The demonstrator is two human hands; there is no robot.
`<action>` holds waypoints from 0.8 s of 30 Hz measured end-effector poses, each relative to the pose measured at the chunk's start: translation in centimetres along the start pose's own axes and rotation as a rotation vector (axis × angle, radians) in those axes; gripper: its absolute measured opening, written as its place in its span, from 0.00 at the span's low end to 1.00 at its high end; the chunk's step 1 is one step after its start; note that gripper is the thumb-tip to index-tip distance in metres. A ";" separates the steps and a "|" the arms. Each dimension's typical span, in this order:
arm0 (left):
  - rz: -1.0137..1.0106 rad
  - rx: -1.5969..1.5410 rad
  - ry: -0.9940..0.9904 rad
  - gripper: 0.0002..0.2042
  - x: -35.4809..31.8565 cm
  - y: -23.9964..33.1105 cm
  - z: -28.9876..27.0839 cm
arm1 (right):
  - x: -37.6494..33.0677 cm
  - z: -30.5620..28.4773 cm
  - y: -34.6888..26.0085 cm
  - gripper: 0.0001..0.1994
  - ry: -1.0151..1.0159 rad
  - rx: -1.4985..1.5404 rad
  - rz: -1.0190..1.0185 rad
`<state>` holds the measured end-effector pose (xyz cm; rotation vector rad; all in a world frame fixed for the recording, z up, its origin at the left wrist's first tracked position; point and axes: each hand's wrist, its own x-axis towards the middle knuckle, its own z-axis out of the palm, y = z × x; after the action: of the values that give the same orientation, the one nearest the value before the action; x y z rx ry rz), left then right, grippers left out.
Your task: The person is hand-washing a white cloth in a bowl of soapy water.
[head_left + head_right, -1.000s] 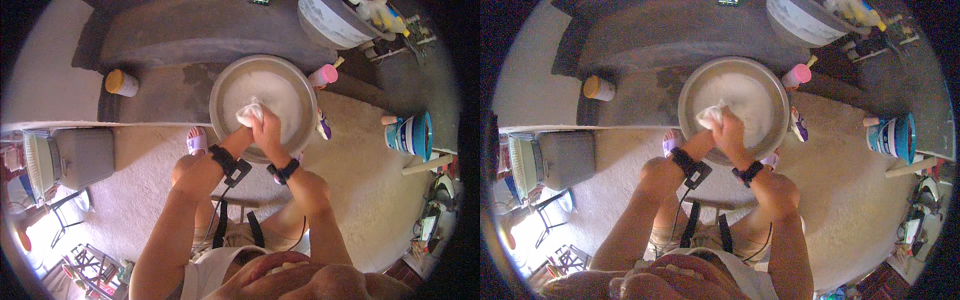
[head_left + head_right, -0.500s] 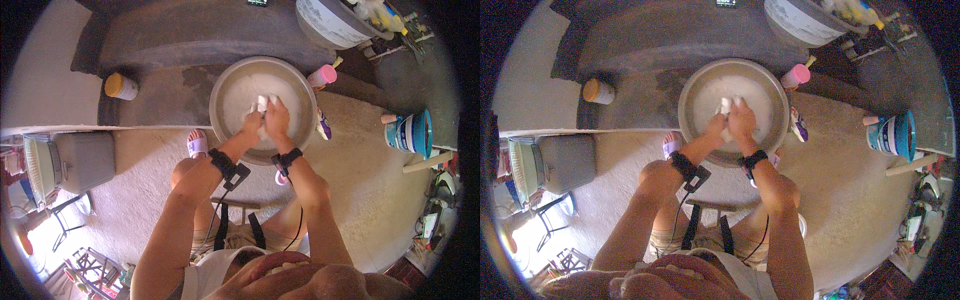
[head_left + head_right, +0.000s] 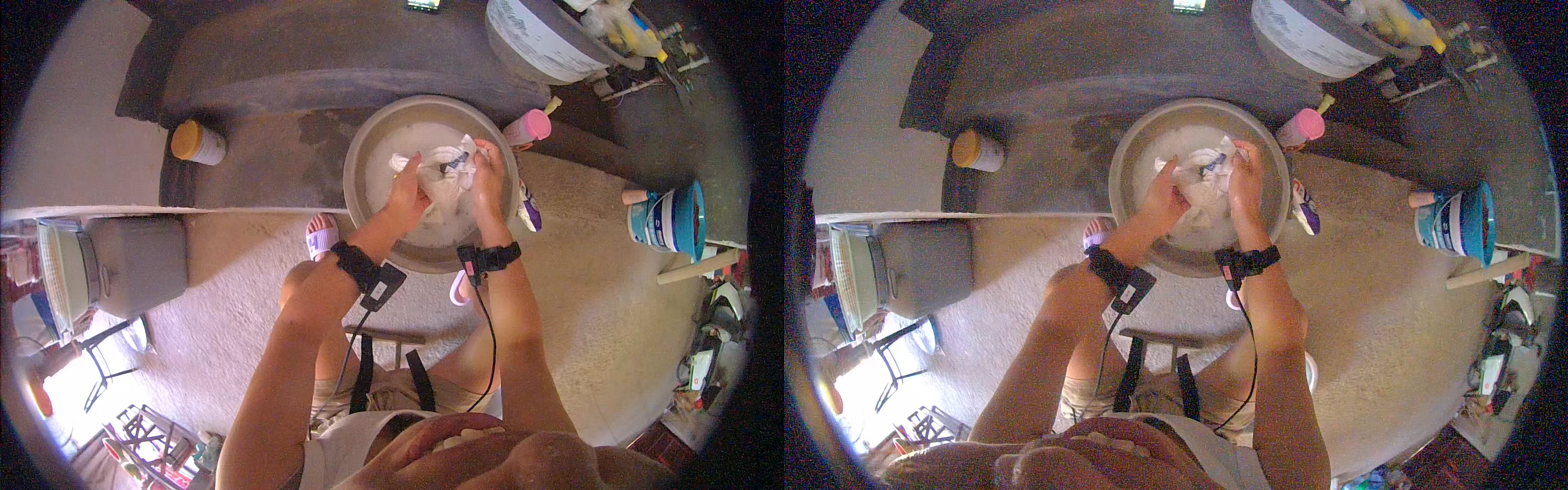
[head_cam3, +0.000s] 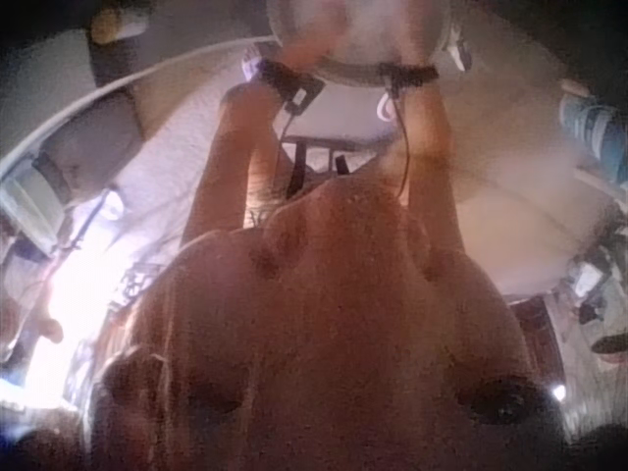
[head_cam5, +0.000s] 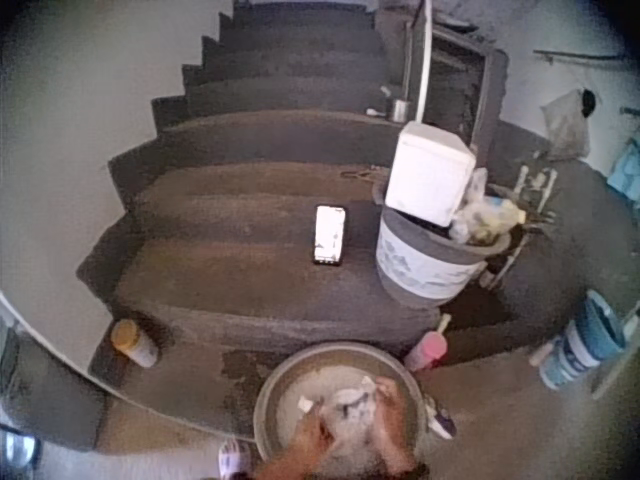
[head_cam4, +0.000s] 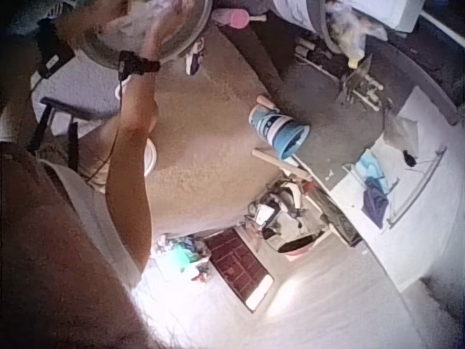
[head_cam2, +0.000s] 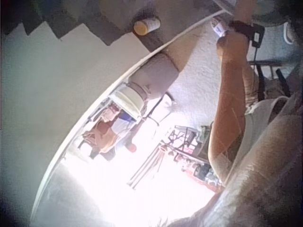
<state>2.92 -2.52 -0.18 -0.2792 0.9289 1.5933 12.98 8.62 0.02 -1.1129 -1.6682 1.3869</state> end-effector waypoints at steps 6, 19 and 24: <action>0.845 0.747 -0.487 0.18 2.2 -1.8 -7.5 | -8.3 7.7 -4.8 0.13 -0.140 -0.223 -0.384; 0.068 0.062 0.106 0.24 1.7 0.0 -5.5 | -8.2 7.2 -4.7 0.11 -0.251 -0.448 -0.175; 0.345 0.861 0.159 0.24 -2.5 -1.0 -0.3 | -5.5 3.5 -2.3 0.13 -0.149 -0.504 -0.053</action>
<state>4.37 -4.56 0.79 0.3829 1.7588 1.3319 11.56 2.00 1.65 -1.2437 -2.2168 1.0607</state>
